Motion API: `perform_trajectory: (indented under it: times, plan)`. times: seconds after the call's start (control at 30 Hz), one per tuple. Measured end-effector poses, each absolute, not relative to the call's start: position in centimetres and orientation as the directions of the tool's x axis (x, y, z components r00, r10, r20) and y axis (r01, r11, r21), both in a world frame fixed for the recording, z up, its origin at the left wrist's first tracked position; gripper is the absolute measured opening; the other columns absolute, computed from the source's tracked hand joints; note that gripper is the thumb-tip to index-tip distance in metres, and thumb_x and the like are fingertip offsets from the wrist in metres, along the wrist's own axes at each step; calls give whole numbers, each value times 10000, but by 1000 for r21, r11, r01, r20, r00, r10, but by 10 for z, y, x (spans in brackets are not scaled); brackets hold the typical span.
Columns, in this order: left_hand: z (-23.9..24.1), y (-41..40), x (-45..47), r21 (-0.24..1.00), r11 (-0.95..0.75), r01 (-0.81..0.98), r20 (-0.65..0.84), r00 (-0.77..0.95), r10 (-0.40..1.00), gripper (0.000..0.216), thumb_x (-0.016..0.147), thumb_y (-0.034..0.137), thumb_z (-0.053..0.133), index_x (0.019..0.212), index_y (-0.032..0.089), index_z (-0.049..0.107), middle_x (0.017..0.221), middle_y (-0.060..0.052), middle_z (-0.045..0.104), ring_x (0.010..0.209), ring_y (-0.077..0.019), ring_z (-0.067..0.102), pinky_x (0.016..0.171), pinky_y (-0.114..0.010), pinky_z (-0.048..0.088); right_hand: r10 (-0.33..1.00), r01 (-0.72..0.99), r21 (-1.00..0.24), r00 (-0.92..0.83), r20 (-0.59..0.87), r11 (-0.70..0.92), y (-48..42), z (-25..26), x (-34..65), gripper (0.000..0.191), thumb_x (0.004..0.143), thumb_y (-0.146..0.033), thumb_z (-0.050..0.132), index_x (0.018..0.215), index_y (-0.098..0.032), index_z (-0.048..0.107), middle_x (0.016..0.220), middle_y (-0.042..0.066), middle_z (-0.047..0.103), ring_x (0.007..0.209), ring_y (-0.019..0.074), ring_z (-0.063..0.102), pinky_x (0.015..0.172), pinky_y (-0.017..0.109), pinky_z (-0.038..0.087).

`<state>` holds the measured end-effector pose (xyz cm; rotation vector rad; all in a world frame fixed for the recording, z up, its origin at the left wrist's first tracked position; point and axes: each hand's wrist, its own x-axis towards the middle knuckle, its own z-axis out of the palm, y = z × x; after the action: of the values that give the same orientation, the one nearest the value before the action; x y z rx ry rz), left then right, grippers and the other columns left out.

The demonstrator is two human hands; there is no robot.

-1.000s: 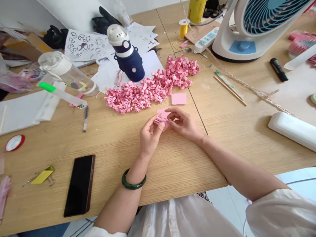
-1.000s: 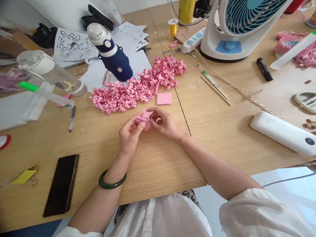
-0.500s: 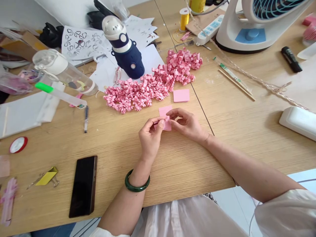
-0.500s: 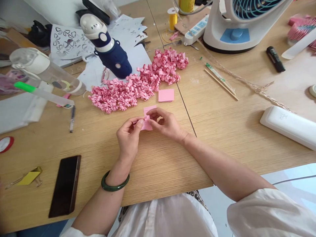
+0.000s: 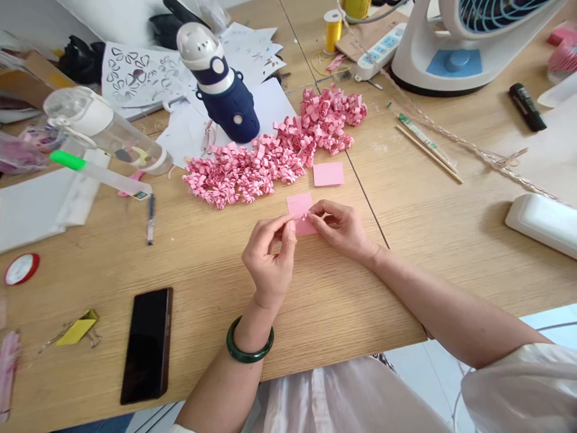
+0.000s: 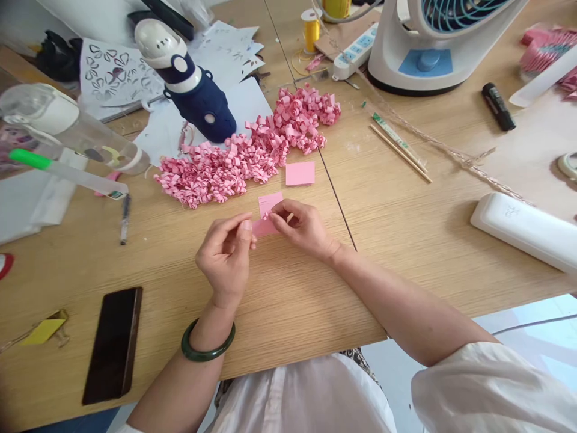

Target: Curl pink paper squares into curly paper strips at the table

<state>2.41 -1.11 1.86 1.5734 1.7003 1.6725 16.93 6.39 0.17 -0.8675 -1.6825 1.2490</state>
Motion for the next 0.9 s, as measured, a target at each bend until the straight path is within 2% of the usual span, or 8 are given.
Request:
perform_trajectory:
  times: [0.1,0.2,0.37,0.63,0.77,0.83,0.9]
  plan:
    - [16,-10,30,941,-175,289,278,-371,886,208,909,318,711,1066,197,772,891,-24,704,651,-86,656,600,-210,581,875,63,-948,-409,260,312,62,4,170,206,933,-313,610,818,-146,648,769,24,658,670,100,571,585,215,462]
    - [13,-7,32,967,-141,211,213,-377,901,224,881,331,743,1050,190,783,920,-38,733,661,-91,680,624,-213,604,864,59,-943,-424,272,326,61,4,170,203,941,-321,606,847,-151,665,784,30,680,675,107,601,596,220,488]
    - [11,-7,31,941,-175,288,270,-331,904,184,916,293,700,1047,196,786,916,-39,762,669,-96,695,675,-228,612,859,54,-950,-447,252,307,61,4,170,204,946,-326,595,853,-159,663,780,30,679,694,119,626,609,229,504]
    - [7,-6,29,926,-186,328,292,-311,905,189,959,290,638,1039,183,772,910,-44,778,732,-126,735,719,-248,614,860,78,-941,-435,265,329,60,7,169,228,942,-332,611,823,-146,668,754,23,674,637,93,565,566,214,455]
    - [7,-7,28,922,-173,346,284,-301,910,209,967,310,627,1043,175,768,858,-33,755,625,-96,673,619,-223,574,858,76,-935,-428,284,347,60,5,170,207,942,-302,610,819,-144,663,750,19,669,648,94,571,562,210,443]
    - [8,-7,27,893,-172,415,313,-300,901,201,965,313,633,1028,181,771,821,-19,740,573,-77,621,577,-210,531,848,80,-922,-429,311,379,60,4,171,183,939,-271,606,822,-144,665,759,19,670,658,94,571,562,208,435]
    - [11,-8,25,826,-194,529,386,-281,879,181,961,296,641,1010,187,777,815,-21,738,628,-88,630,624,-217,523,844,84,-915,-427,325,395,61,4,171,176,939,-259,600,824,-144,665,765,20,669,661,93,564,558,208,426]
